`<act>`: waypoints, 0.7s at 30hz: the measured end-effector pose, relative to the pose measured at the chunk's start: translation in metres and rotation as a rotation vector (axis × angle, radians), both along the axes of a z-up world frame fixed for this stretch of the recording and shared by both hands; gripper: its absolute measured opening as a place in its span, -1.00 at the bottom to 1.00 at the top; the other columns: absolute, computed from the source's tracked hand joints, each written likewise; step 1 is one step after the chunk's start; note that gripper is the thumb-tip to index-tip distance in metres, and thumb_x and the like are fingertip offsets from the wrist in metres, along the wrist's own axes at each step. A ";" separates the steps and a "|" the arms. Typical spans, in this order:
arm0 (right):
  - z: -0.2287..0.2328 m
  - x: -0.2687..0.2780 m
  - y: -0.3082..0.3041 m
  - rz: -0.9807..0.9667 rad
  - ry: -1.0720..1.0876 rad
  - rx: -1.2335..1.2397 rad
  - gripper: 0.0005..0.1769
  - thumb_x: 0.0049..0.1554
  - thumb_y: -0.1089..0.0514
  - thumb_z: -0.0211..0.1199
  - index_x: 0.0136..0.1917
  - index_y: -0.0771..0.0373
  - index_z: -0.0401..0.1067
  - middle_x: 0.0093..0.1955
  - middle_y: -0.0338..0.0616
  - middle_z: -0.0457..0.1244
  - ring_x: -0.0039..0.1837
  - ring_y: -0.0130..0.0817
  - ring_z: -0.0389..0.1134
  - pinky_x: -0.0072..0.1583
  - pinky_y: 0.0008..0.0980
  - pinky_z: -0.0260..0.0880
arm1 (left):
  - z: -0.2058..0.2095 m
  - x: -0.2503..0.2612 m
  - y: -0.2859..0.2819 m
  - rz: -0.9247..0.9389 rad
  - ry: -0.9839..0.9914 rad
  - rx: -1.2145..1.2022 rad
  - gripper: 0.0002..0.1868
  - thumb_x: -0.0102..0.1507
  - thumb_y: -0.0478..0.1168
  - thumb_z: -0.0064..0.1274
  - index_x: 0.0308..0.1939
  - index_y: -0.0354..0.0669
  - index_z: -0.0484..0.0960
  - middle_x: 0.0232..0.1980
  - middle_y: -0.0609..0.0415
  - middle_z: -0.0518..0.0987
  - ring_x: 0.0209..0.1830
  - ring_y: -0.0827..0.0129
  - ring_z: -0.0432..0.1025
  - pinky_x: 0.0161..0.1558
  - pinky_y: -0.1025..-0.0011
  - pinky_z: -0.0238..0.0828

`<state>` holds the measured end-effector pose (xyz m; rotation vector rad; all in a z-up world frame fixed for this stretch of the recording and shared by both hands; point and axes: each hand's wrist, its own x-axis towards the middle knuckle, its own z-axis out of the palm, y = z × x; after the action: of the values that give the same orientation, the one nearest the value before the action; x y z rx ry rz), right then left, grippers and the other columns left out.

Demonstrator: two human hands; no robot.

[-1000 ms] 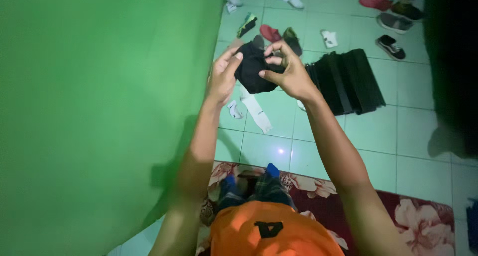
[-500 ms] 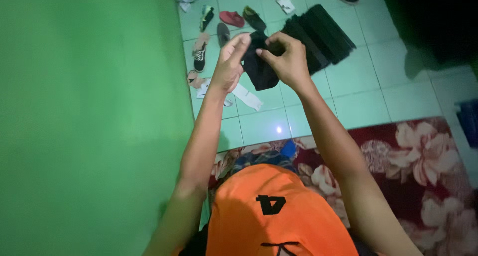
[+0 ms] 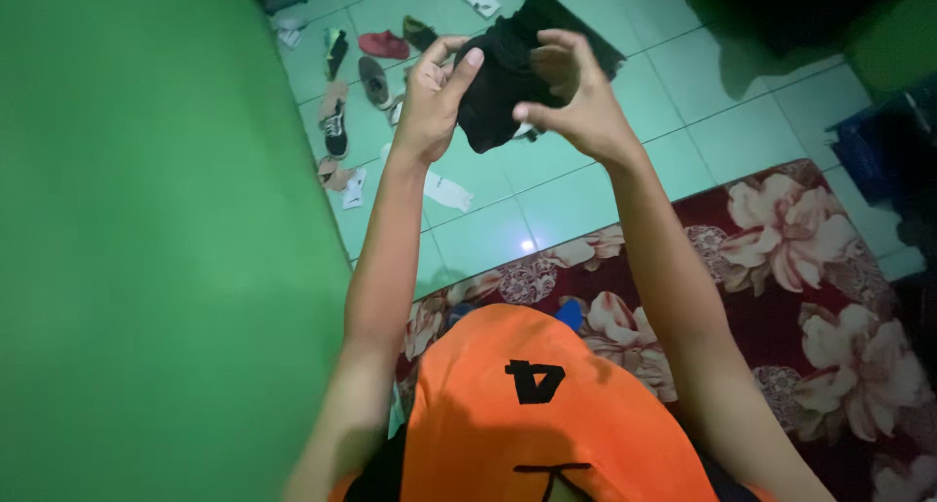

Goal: The person sits on the floor and folds multiple pairs of socks, including black and beige ones, by hand. They place the folded socks into a blue plastic storage rack.

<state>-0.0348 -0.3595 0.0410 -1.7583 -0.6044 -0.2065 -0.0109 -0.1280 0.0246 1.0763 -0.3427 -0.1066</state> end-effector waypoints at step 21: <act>-0.074 -0.005 -0.208 -0.059 0.487 0.534 -0.61 0.39 -0.04 0.19 0.28 0.31 0.38 0.04 -0.25 0.32 0.05 -0.54 0.33 0.10 -0.45 0.38 | -0.012 0.015 -0.249 0.079 -0.205 0.289 -0.53 0.41 -0.17 0.19 0.29 -0.26 0.37 -0.11 0.03 0.70 -0.15 0.55 0.54 -0.14 0.58 0.52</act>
<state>-0.0393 -0.5673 -0.0327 -1.2407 -0.1214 0.0258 0.0043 -0.3770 0.0124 1.3902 -0.4782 0.0267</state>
